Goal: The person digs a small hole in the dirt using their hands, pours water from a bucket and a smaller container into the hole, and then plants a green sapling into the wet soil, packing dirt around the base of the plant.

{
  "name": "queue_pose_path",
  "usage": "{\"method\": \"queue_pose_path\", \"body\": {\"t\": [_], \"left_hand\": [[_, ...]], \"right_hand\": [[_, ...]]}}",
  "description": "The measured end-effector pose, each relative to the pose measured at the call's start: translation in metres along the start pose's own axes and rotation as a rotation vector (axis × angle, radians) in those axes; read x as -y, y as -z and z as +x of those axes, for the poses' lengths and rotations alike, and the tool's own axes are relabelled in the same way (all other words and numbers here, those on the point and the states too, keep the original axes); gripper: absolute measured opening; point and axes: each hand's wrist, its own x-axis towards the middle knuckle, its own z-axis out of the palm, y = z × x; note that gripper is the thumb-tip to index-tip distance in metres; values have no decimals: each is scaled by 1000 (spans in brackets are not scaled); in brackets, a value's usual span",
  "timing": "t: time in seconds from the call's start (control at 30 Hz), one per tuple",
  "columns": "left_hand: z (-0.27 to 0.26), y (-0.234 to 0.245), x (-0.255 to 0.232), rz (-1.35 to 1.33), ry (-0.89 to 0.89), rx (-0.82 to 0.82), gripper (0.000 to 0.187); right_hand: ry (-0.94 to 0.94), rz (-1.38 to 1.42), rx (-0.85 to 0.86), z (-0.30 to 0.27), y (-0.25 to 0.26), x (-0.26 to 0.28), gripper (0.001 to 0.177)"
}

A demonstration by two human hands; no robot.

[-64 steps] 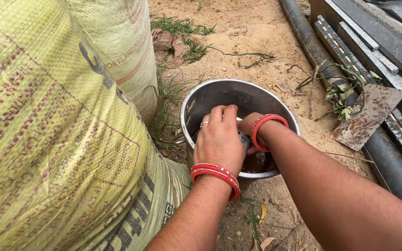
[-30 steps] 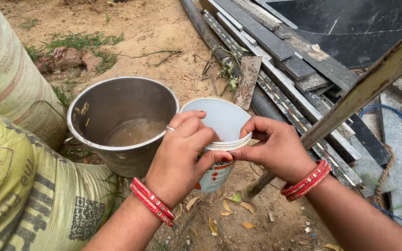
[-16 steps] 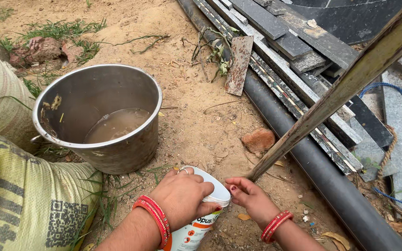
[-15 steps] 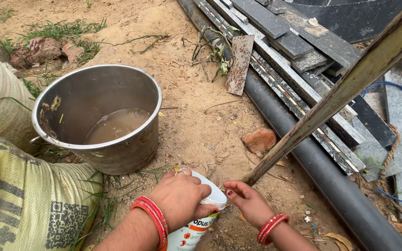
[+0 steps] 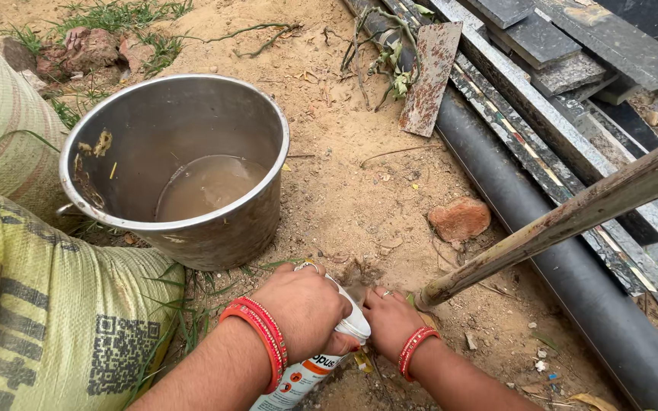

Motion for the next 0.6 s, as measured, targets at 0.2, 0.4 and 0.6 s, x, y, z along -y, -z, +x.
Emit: {"method": "queue_pose_path", "body": {"t": [0.2,0.4,0.6], "left_hand": [[26,2,-18,44,-104,18,46],[52,8,-42,140,-105,109,48],[64,17,-56,268,-115,207,48]], "right_hand": [[-274,-218,461,-86,20,-38,32],[-491,-383,704,-116,83,-63,38],[-141,104,251,-69,42,-29,57]]}}
